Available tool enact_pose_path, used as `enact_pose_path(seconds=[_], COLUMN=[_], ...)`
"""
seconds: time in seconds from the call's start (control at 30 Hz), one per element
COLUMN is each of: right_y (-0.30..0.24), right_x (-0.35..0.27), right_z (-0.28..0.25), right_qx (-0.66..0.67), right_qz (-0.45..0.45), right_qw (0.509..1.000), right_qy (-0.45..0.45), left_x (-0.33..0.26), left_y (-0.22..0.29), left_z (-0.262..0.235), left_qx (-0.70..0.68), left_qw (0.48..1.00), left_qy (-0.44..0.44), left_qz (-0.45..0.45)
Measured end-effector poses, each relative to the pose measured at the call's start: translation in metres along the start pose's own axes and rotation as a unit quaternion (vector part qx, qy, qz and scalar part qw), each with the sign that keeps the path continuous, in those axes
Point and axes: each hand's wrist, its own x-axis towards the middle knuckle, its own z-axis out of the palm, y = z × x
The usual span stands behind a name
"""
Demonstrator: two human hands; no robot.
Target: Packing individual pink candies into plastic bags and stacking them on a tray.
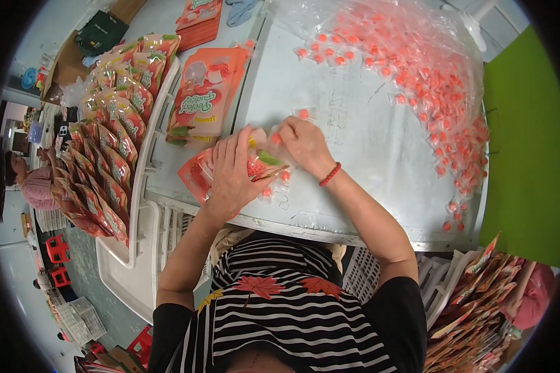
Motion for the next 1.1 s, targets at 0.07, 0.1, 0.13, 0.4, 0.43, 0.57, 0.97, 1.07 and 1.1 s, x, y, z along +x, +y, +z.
enact_pose_path(seconds=[0.07,0.1,0.13,0.4,0.43,0.57,0.97,1.07,1.1], right_y=[0.005,-0.006,-0.014,-0.034,-0.036,-0.039,-0.056,-0.062,-0.061], right_x=[-0.002,-0.004,-0.005,-0.016,-0.015,-0.022,-0.027,-0.03,-0.03], right_z=[-0.002,-0.007,-0.01,-0.005,-0.006,-0.005,-0.038,-0.034,-0.034], right_qx=[0.047,0.059,0.072,-0.147,-0.147,-0.147,-0.009,-0.147,-0.148], right_qz=[0.02,0.028,0.037,-0.141,-0.11,-0.161,-0.097,-0.277,-0.276], right_qw=[0.999,0.997,0.996,0.978,0.983,0.975,0.995,0.95,0.95], right_qy=[0.015,0.03,0.045,0.04,0.012,0.043,-0.034,-0.013,-0.011], left_x=[-0.001,-0.002,-0.002,-0.001,-0.004,-0.006,-0.001,0.001,0.003], left_y=[0.002,0.002,0.002,0.0,0.0,0.0,0.004,0.005,0.007], left_z=[-0.002,-0.003,-0.004,-0.003,-0.004,-0.006,-0.028,-0.028,-0.027], left_qx=[0.013,0.013,0.015,-0.017,-0.032,-0.029,-0.092,-0.066,-0.067], left_qw=[1.0,1.0,1.0,0.999,0.999,1.0,0.995,0.997,0.997], left_qy=[0.002,0.002,0.002,0.001,0.0,-0.005,-0.029,-0.024,-0.025], left_qz=[-0.01,-0.012,-0.009,0.034,0.023,0.0,-0.036,0.008,0.011])
